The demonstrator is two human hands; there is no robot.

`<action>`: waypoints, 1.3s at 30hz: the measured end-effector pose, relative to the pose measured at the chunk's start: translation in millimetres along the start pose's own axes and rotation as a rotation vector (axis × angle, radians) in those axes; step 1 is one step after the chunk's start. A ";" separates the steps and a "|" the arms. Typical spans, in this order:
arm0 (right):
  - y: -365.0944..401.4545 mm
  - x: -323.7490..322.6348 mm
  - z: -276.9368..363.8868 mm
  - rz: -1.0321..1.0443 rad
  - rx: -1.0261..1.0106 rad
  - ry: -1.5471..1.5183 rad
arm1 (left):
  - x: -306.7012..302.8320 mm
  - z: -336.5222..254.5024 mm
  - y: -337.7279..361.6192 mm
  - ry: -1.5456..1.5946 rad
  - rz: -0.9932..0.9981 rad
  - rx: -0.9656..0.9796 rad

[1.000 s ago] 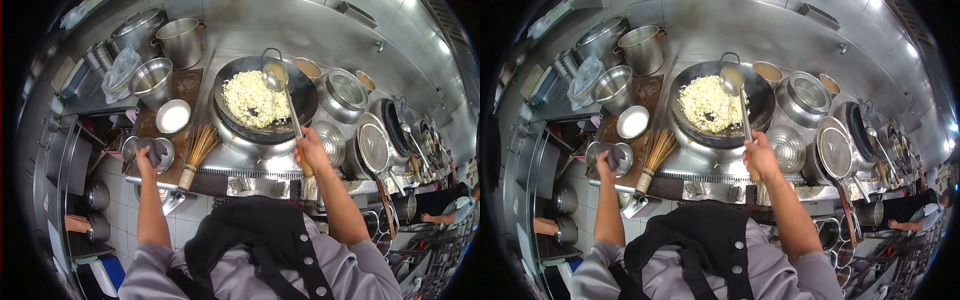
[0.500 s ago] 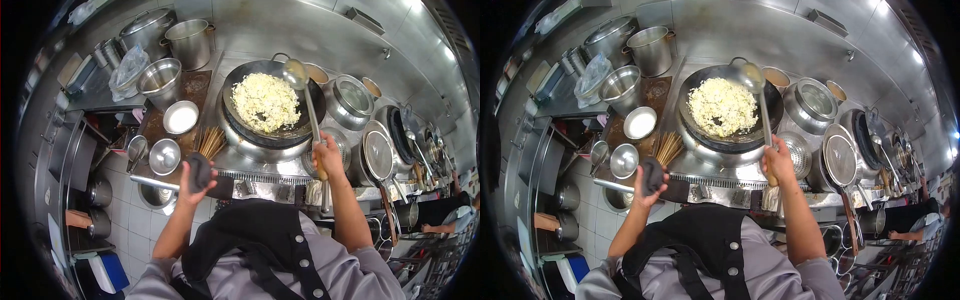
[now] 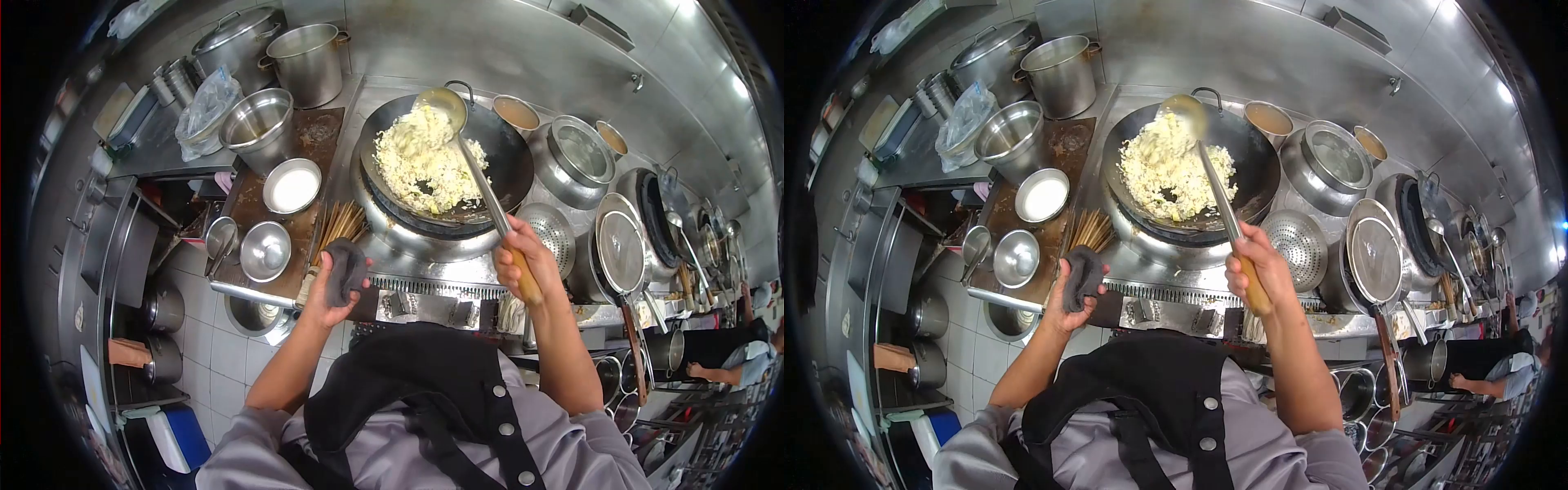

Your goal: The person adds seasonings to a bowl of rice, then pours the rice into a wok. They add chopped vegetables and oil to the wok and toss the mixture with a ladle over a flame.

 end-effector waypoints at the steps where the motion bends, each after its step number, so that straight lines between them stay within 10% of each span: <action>1: 3.9 -2.8 -1.0 0.062 0.059 -0.206 | -1.1 0.3 -0.6 -0.001 -0.001 -0.001; 3: -8.8 -11.2 -10.2 0.026 0.126 -0.214 | -4.6 1.8 1.3 -0.016 -0.027 0.021; 6: -21.7 -3.0 -33.1 -0.122 -0.112 0.761 | 3.2 5.4 -4.1 -0.009 -0.058 -0.033; 13: 24.1 -11.1 -31.3 -0.070 0.250 -0.248 | 27.8 6.7 -23.4 -0.019 -0.030 -0.024; 21: -22.7 -23.1 12.7 -0.233 -0.263 0.711 | 113.9 14.3 -105.1 -0.029 -0.381 0.082; 27: -68.2 3.0 1.3 -0.161 -0.080 0.957 | 123.5 24.3 -172.4 0.068 -0.465 -0.032; 39: 153.1 -27.6 38.1 -0.231 -0.006 1.525 | 148.2 33.8 -134.1 -0.116 -0.507 -0.231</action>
Point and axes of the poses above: each hand's wrist, its own y-axis away from the middle knuckle, its own x-axis out of the palm, z = x × y, the point moved 2 cm from there along -y, towards the middle knuckle, and after that the axes turned 15 degrees about -y, right-handed, at the moved point
